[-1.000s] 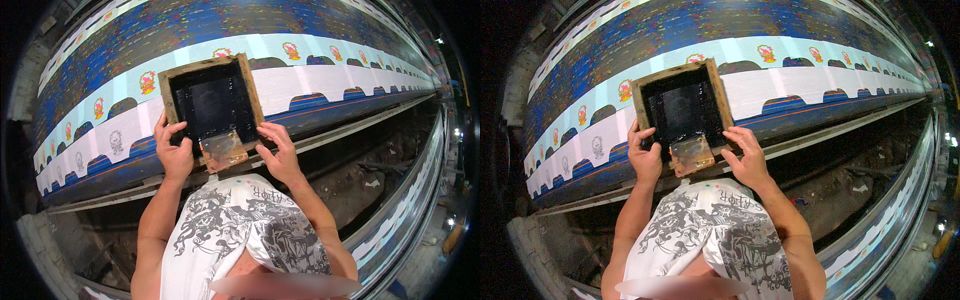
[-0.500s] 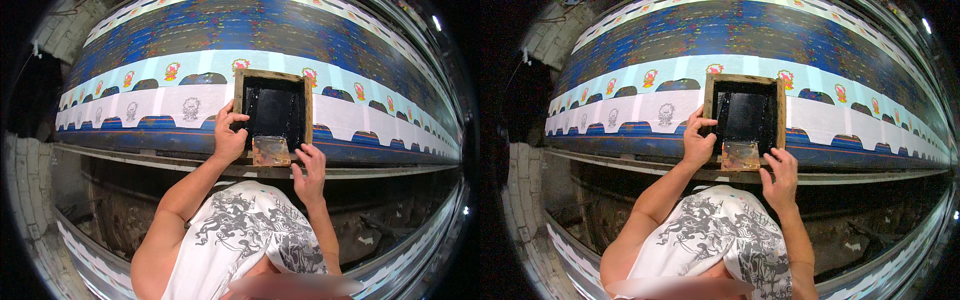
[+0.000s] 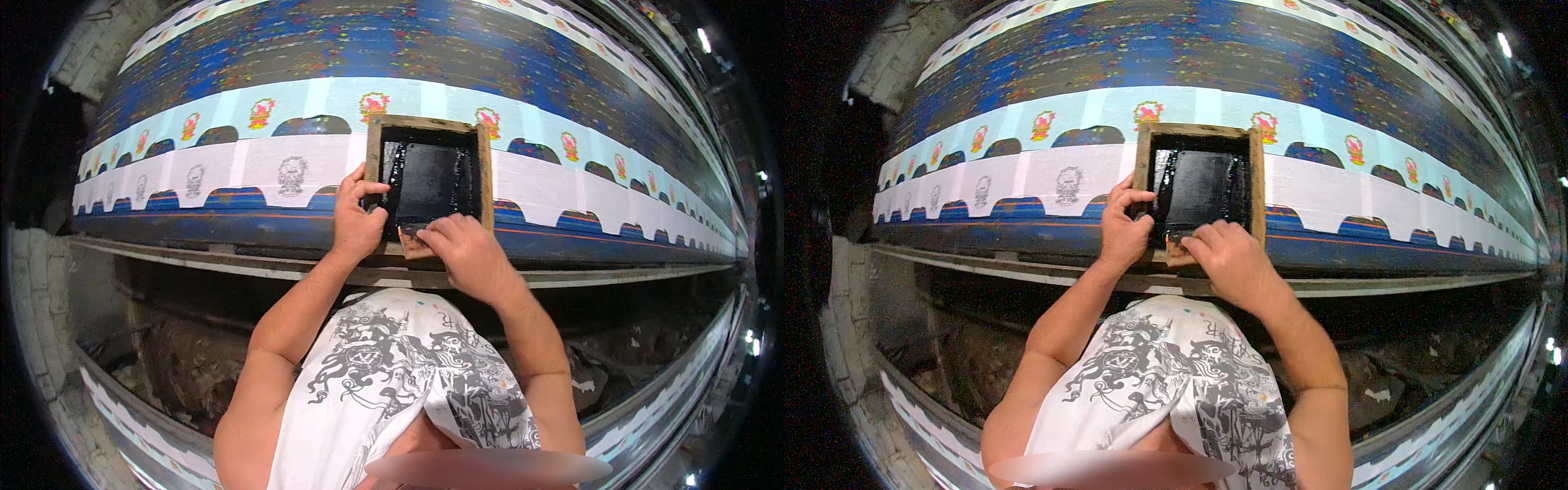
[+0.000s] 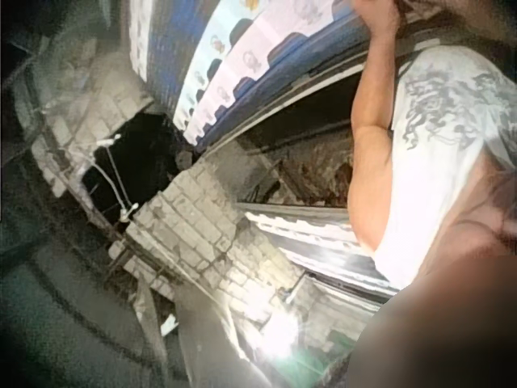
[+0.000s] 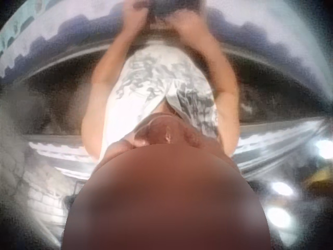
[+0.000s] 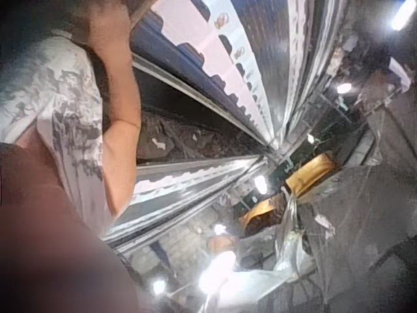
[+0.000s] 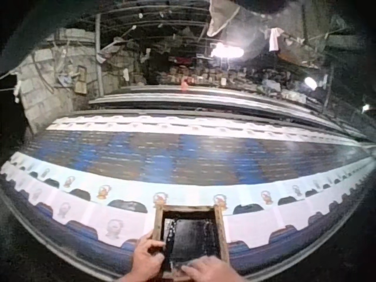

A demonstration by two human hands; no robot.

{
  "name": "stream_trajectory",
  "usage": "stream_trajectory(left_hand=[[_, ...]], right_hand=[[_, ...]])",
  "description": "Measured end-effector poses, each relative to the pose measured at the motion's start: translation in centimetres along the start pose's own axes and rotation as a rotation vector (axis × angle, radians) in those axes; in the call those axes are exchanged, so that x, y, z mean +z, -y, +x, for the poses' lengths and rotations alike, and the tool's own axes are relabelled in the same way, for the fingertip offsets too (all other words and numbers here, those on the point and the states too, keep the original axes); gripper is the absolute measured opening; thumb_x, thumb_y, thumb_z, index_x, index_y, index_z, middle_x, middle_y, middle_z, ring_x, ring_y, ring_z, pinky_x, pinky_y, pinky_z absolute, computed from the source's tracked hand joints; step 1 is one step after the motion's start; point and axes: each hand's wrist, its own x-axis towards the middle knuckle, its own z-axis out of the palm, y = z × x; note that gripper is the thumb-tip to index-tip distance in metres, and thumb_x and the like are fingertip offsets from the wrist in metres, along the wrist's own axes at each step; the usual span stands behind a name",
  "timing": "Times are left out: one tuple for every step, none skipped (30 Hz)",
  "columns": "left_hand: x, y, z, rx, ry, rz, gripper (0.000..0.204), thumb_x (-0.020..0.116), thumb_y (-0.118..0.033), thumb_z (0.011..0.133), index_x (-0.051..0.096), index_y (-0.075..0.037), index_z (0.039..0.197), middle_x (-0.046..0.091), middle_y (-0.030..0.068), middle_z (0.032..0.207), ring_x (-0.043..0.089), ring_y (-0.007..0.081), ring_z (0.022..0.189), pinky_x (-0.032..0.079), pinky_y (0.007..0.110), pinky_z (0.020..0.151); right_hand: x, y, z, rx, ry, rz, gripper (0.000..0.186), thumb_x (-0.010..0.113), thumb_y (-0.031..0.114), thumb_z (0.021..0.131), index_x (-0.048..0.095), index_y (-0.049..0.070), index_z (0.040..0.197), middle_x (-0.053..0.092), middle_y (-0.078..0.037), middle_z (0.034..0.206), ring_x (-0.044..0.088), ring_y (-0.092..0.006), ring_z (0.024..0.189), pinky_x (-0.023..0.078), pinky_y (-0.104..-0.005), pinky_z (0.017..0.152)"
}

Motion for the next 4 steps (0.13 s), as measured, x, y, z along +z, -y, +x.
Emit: stream_trajectory(left_hand=[[0.0, 0.0, 0.0, -0.035, 0.001, -0.059, 0.037, 0.073, 0.007, 0.085, 0.084, -0.007, 0.118, 0.059, 0.0243, 0.168, 0.054, 0.0383, 0.159, 0.040, 0.048, 0.132], [0.0, 0.1, -0.1, -0.078, 0.002, -0.118, 0.038, 0.074, 0.006, 0.086, 0.084, -0.007, 0.120, 0.058, 0.0239, 0.169, 0.055, 0.0382, 0.159, 0.040, 0.048, 0.133], [-0.2, 0.3, 0.0, -0.104, 0.000, -0.175, 0.038, 0.075, 0.005, 0.088, 0.084, -0.007, 0.123, 0.057, 0.0235, 0.170, 0.055, 0.0380, 0.158, 0.040, 0.048, 0.133], [-0.4, 0.6, 0.2, -0.152, 0.018, -0.237, 0.033, 0.078, -0.001, 0.094, 0.084, -0.009, 0.126, 0.056, 0.0230, 0.172, 0.054, 0.0384, 0.160, 0.038, 0.049, 0.135]], right_hand=[[-1.0, -1.0, 0.6, -0.030, 0.016, 0.021, 0.048, 0.078, -0.007, 0.081, 0.076, 0.000, 0.128, 0.076, -0.016, 0.122, 0.073, -0.0392, 0.117, 0.059, -0.0494, 0.098], [-1.9, -2.1, 1.6, -0.033, 0.049, 0.061, 0.046, 0.075, -0.010, 0.081, 0.077, 0.001, 0.125, 0.076, -0.016, 0.121, 0.073, -0.0409, 0.116, 0.060, -0.0510, 0.098], [-2.8, -3.5, 2.8, -0.034, 0.129, 0.117, 0.047, 0.074, -0.011, 0.082, 0.077, 0.003, 0.126, 0.077, -0.017, 0.121, 0.074, -0.0408, 0.117, 0.060, -0.0517, 0.100], [-3.3, -4.5, 4.0, 0.030, 0.186, 0.174, 0.047, 0.075, -0.010, 0.084, 0.077, 0.006, 0.128, 0.077, -0.018, 0.121, 0.074, -0.0411, 0.117, 0.061, -0.0498, 0.101]])
